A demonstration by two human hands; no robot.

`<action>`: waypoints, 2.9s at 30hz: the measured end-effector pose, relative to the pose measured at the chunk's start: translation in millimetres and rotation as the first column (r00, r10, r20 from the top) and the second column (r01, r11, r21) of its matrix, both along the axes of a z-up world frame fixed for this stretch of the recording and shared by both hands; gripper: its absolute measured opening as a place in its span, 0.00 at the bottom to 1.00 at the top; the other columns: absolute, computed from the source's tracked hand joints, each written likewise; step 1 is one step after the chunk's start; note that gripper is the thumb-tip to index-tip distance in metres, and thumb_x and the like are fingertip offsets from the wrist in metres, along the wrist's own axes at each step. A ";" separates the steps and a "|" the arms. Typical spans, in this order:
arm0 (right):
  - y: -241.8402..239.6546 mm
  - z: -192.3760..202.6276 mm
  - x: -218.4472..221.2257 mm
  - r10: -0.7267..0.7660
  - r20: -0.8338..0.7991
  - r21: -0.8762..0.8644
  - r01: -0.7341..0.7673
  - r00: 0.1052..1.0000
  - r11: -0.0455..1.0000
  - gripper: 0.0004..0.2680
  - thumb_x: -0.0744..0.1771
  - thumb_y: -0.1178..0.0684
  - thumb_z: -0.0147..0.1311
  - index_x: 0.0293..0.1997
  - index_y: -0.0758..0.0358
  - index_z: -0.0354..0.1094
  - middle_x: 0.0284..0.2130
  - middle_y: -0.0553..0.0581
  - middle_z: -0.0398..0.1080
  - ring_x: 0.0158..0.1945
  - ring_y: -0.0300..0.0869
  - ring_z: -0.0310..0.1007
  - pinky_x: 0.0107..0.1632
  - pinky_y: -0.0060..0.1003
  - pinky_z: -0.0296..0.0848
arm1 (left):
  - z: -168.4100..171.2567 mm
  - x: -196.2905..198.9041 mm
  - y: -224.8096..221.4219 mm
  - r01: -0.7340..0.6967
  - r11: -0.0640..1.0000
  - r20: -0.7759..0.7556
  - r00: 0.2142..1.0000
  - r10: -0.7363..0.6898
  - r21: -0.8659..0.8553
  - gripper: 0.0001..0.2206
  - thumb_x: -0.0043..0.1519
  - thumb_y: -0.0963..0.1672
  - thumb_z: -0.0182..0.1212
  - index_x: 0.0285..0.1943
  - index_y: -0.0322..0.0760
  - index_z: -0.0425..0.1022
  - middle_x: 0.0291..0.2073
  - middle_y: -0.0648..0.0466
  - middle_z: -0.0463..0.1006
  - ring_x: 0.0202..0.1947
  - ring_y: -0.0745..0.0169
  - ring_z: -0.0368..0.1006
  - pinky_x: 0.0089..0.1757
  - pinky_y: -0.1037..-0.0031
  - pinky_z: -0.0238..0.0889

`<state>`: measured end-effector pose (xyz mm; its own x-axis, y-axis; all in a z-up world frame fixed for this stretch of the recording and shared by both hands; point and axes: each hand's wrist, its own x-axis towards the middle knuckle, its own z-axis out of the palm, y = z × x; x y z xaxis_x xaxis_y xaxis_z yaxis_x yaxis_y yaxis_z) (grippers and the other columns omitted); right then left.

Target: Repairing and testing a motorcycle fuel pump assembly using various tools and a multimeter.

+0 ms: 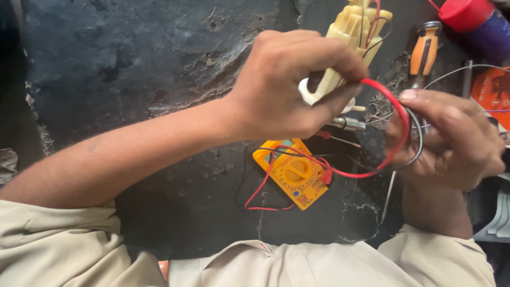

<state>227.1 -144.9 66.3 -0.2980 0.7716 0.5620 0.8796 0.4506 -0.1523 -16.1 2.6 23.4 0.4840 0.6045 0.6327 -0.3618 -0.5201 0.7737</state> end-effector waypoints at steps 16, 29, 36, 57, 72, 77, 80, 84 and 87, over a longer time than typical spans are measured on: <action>0.6 67.8 -36.6 0.428 -0.071 -0.419 -0.417 0.901 0.807 0.12 0.59 0.57 0.65 0.44 0.70 0.74 0.35 0.62 0.75 0.39 0.53 0.79 0.48 0.50 0.81 | 9.2 -15.8 -22.5 0.153 0.974 -0.065 0.987 -0.144 0.167 0.08 0.66 0.36 0.66 0.50 0.37 0.75 0.40 0.53 0.81 0.36 0.57 0.80 0.40 0.71 0.74; -6.0 54.1 -32.1 -0.284 -0.470 -0.674 -0.132 0.836 0.727 0.05 0.66 0.59 0.62 0.41 0.69 0.75 0.35 0.62 0.79 0.37 0.44 0.82 0.39 0.38 0.81 | 22.0 -12.4 -41.9 0.205 0.828 -0.020 0.968 -0.252 -0.521 0.08 0.69 0.39 0.68 0.53 0.29 0.77 0.40 0.49 0.84 0.40 0.70 0.83 0.44 0.78 0.80; -10.5 16.3 4.3 -0.585 -0.811 -0.525 -0.424 -0.014 0.738 0.04 0.70 0.61 0.56 0.45 0.75 0.71 0.25 0.53 0.66 0.25 0.32 0.58 0.28 0.26 0.56 | 16.6 -9.1 -31.6 0.439 0.387 0.343 0.893 -0.293 -0.811 0.07 0.70 0.41 0.59 0.52 0.27 0.75 0.37 0.53 0.80 0.38 0.70 0.76 0.42 0.76 0.73; -22.0 23.7 -21.0 -0.089 -0.873 -0.276 -0.335 0.480 0.901 0.15 0.69 0.51 0.58 0.58 0.74 0.66 0.22 0.50 0.61 0.22 0.30 0.55 0.29 0.28 0.58 | 60.2 -55.8 -4.0 0.042 0.922 -0.220 0.974 0.047 0.384 0.05 0.64 0.41 0.70 0.40 0.33 0.78 0.23 0.59 0.72 0.22 0.68 0.68 0.27 0.74 0.59; -10.9 24.0 -23.6 -0.060 -0.666 -0.316 -0.209 0.744 0.925 0.09 0.72 0.59 0.45 0.53 0.78 0.63 0.26 0.58 0.68 0.25 0.36 0.65 0.29 0.31 0.68 | 42.1 -45.1 -8.9 0.548 0.786 -0.332 0.712 -0.618 -0.288 0.11 0.72 0.44 0.50 0.43 0.33 0.76 0.25 0.51 0.77 0.24 0.61 0.73 0.31 0.71 0.66; -4.4 17.0 -29.2 -0.255 -0.656 -0.449 -0.096 0.711 0.888 0.10 0.68 0.64 0.53 0.51 0.78 0.57 0.31 0.59 0.75 0.31 0.32 0.74 0.35 0.24 0.73 | 26.1 -27.5 -5.4 0.337 0.916 -0.278 0.878 -0.389 -0.216 0.12 0.67 0.40 0.53 0.58 0.29 0.67 0.31 0.49 0.82 0.30 0.61 0.81 0.34 0.75 0.71; -3.4 17.3 -20.3 -0.257 -0.706 -0.399 -0.071 0.660 0.914 0.05 0.69 0.63 0.53 0.43 0.73 0.60 0.30 0.58 0.75 0.33 0.34 0.78 0.37 0.26 0.78 | 24.2 -25.0 -3.3 0.242 0.887 -0.444 0.795 -0.414 -0.393 0.09 0.68 0.41 0.55 0.55 0.33 0.68 0.27 0.54 0.85 0.22 0.65 0.80 0.29 0.76 0.67; 3.4 20.9 -2.3 -0.362 -0.768 -0.553 -0.263 0.528 0.791 0.06 0.67 0.64 0.53 0.47 0.75 0.68 0.36 0.68 0.76 0.36 0.43 0.82 0.39 0.33 0.83 | 16.2 -25.7 6.2 0.371 0.652 -0.176 0.768 -0.615 -0.661 0.11 0.66 0.39 0.51 0.54 0.28 0.74 0.37 0.50 0.87 0.35 0.70 0.84 0.40 0.79 0.75; 12.4 18.9 -4.3 -0.439 -0.849 -0.529 -0.451 0.294 0.719 0.12 0.64 0.61 0.56 0.51 0.75 0.69 0.41 0.71 0.77 0.37 0.46 0.83 0.42 0.38 0.84 | 4.4 -27.7 17.9 0.535 0.346 0.159 0.687 -0.709 -0.771 0.16 0.62 0.35 0.49 0.58 0.24 0.73 0.47 0.46 0.84 0.45 0.67 0.81 0.50 0.78 0.75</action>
